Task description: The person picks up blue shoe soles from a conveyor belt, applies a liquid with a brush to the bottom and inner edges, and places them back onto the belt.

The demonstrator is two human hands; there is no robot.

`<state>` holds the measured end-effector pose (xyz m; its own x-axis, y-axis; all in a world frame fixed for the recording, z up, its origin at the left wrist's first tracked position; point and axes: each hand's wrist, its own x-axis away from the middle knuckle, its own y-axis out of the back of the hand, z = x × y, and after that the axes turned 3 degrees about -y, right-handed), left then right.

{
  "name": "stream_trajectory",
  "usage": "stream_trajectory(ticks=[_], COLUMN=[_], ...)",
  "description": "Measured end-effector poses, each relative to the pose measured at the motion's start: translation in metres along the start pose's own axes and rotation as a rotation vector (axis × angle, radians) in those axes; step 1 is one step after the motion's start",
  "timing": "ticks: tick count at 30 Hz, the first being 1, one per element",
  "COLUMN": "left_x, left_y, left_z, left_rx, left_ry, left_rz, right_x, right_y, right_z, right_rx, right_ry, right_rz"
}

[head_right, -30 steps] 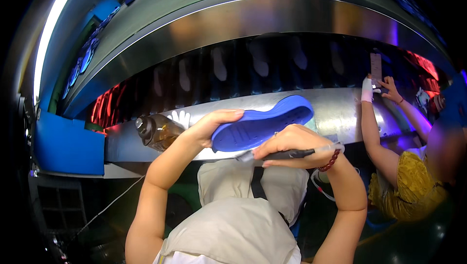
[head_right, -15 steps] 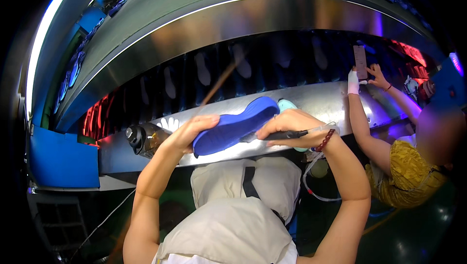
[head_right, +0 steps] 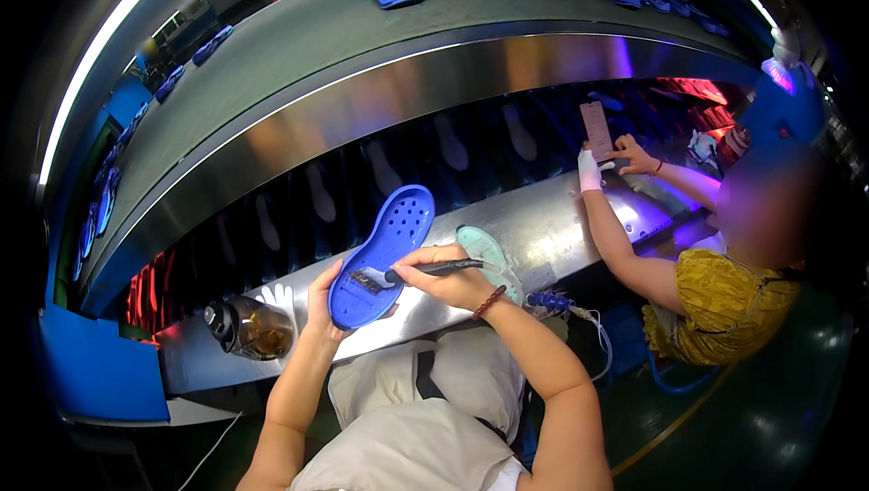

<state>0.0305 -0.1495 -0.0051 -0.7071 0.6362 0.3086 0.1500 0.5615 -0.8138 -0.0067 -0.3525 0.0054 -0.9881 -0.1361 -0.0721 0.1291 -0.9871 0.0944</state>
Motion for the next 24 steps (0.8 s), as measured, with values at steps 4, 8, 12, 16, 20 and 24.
stream_trajectory(ticks=[4,8,12,16,20,24], left_x=[-0.005,-0.007,-0.007,-0.015,-0.007,-0.001], left_y=[0.01,0.022,0.015,0.035,0.031,0.032], left_z=[0.012,0.021,0.022,0.021,0.012,0.007], left_rx=[0.082,0.091,0.06,0.0,0.124,0.16], left_ry=[-0.005,-0.02,-0.032,-0.102,-0.118,-0.122], left_rz=[-0.114,-0.117,-0.165,-0.154,-0.065,-0.089], right_x=[-0.004,-0.013,-0.021,-0.014,0.009,0.012], right_y=[0.006,0.009,-0.007,-0.022,0.004,0.032], right_z=[-0.023,-0.039,-0.04,-0.028,0.015,-0.002], right_rx=[0.122,0.145,0.528,0.651,-0.16,-0.446], right_ry=[0.086,0.085,0.393,0.531,-0.216,0.042], right_rz=[-0.229,-0.358,-0.547,-0.402,0.313,-0.178])
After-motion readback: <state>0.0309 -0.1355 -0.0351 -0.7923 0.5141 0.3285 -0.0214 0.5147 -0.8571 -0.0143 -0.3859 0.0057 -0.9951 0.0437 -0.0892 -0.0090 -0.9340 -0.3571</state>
